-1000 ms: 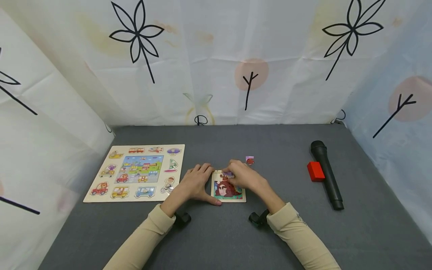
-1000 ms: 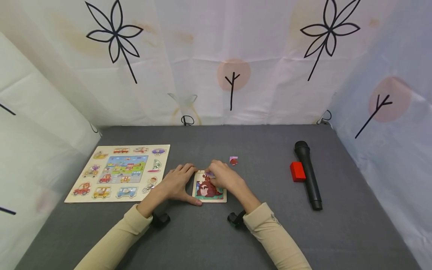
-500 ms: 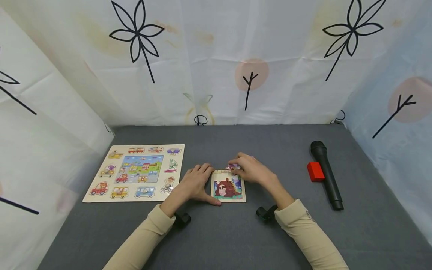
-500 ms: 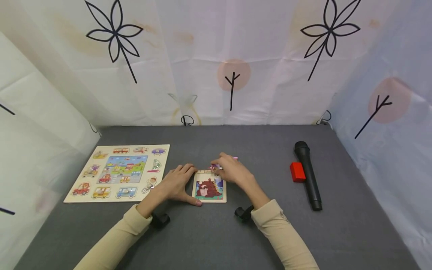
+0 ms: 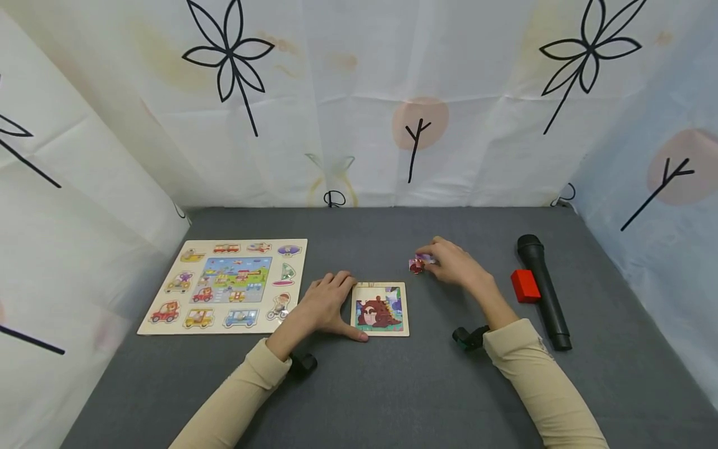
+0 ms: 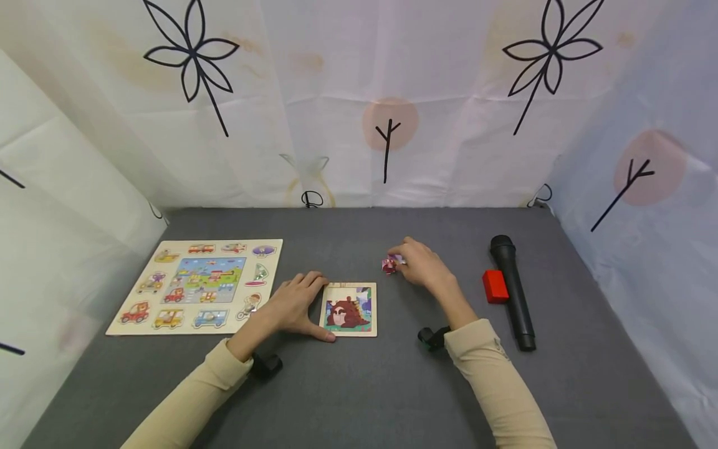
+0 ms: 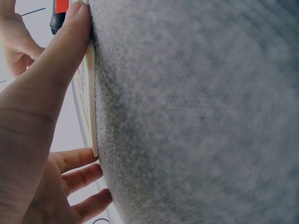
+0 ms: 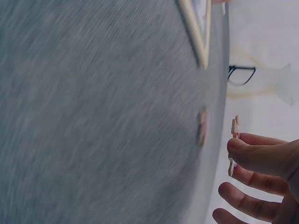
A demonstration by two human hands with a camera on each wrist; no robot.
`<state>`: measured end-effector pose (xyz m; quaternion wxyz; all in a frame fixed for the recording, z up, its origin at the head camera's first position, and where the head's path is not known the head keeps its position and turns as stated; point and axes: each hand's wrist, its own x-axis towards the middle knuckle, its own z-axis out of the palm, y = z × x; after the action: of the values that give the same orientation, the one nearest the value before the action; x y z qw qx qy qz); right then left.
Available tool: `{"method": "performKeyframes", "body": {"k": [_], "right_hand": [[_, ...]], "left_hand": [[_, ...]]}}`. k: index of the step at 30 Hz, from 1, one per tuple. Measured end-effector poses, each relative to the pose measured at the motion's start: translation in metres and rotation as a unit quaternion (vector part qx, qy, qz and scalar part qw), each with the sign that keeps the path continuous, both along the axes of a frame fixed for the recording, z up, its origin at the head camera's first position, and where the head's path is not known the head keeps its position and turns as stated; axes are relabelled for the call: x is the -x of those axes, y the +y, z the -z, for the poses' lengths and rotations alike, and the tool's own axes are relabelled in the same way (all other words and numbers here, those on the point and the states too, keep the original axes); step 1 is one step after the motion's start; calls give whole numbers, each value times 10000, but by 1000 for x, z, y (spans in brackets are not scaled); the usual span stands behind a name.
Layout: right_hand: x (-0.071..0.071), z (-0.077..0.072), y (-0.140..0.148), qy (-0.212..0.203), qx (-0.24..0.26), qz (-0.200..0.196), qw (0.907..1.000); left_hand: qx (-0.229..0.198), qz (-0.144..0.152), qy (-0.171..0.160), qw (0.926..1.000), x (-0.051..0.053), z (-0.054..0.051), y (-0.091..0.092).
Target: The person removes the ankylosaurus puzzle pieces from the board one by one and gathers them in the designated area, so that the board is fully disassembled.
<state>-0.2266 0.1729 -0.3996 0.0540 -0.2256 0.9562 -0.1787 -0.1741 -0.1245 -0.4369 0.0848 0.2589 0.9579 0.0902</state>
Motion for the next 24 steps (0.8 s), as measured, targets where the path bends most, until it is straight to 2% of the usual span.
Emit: {"method": "performKeyframes", "body": {"k": [5, 12, 24], "right_hand": [[3, 5, 10, -147, -78, 184, 9997], [5, 11, 17, -218, -225, 181, 9993], [3, 12, 22, -328, -238, 266, 9988]], "left_hand": [[-4, -4, -3, 10000, 0, 0, -1], [39, -37, -14, 10000, -1, 1, -2], [43, -37, -20, 10000, 0, 1, 0]]}}
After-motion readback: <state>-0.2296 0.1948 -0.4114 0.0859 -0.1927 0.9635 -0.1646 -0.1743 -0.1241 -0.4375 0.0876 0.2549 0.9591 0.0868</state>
